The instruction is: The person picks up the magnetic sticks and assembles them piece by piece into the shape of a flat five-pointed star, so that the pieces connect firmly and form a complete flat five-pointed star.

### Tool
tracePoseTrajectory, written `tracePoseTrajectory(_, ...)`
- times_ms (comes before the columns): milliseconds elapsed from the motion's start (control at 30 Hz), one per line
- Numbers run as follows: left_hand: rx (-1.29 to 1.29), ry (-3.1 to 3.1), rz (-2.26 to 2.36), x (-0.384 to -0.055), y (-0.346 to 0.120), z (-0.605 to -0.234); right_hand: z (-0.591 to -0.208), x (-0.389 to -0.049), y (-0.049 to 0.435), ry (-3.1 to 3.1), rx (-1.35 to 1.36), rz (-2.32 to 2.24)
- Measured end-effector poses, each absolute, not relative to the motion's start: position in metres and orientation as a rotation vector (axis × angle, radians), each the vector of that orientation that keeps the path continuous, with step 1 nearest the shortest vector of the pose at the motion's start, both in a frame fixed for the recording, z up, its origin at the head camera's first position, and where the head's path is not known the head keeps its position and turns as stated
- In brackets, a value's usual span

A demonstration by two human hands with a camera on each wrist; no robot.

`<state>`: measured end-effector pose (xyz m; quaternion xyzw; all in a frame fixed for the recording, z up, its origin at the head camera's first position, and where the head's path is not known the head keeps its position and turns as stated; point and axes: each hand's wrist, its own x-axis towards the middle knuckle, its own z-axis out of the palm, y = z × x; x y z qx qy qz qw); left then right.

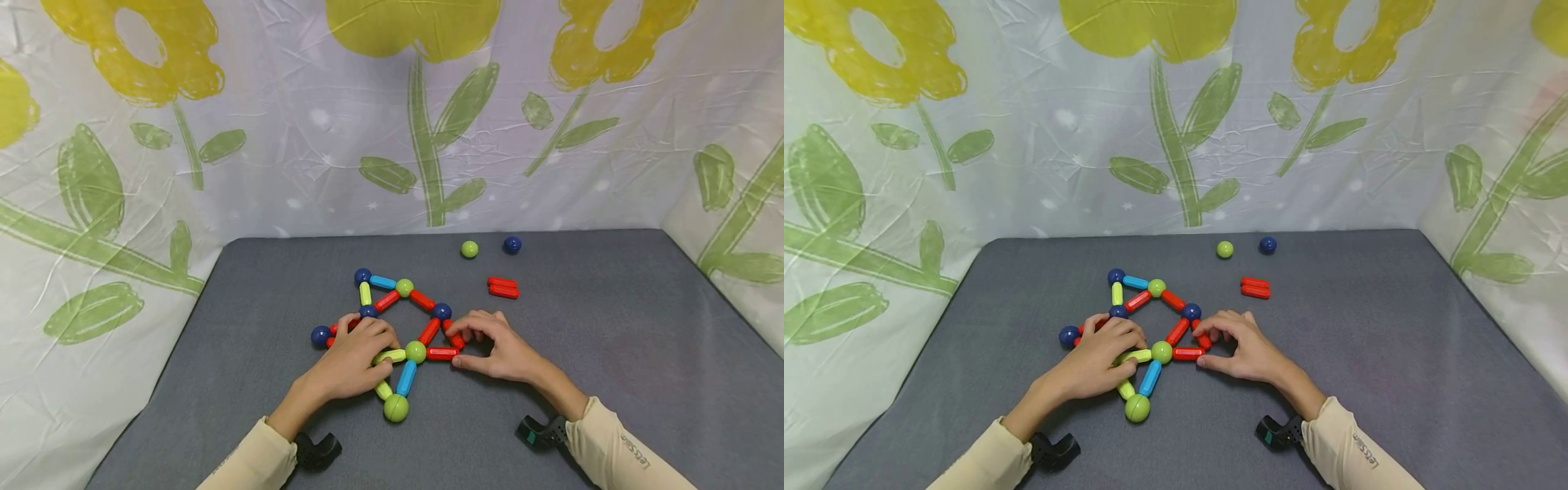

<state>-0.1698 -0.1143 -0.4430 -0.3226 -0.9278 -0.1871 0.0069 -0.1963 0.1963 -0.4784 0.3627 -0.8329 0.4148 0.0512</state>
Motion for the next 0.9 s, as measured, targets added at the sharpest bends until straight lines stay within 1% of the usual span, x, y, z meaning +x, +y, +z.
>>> tracePoseTrajectory(233, -1.01, -2.902, -0.593, -0.169, -0.114, -0.442, -0.468, -0.189, 0.19, -2.456, 1.025, 1.372)
tracePoseTrajectory(333, -1.014, -2.902, -0.597, -0.169, -0.114, -0.442, -0.471, -0.19, 0.191, -2.432, 0.982, 1.446)
tracePoseTrajectory(400, -1.02, -2.899, -0.599, -0.169, -0.115, -0.442, -0.474, -0.192, 0.192, -2.424, 0.908, 1.507)
tracePoseTrajectory(467, -1.028, -2.895, -0.601, -0.17, -0.115, -0.442, -0.476, -0.194, 0.194, -2.408, 0.793, 1.563)
tracePoseTrajectory(567, -1.038, -2.889, -0.6, -0.17, -0.115, -0.442, -0.478, -0.198, 0.196, -2.36, 0.547, 1.592)
tracePoseTrajectory(733, -1.04, -2.893, -0.599, -0.17, -0.115, -0.442, -0.477, -0.203, 0.199, -2.293, 0.136, 1.392)
tracePoseTrajectory(900, -1.04, -2.898, -0.596, -0.17, -0.115, -0.442, -0.477, -0.206, 0.204, -2.29, -0.07, 1.261)
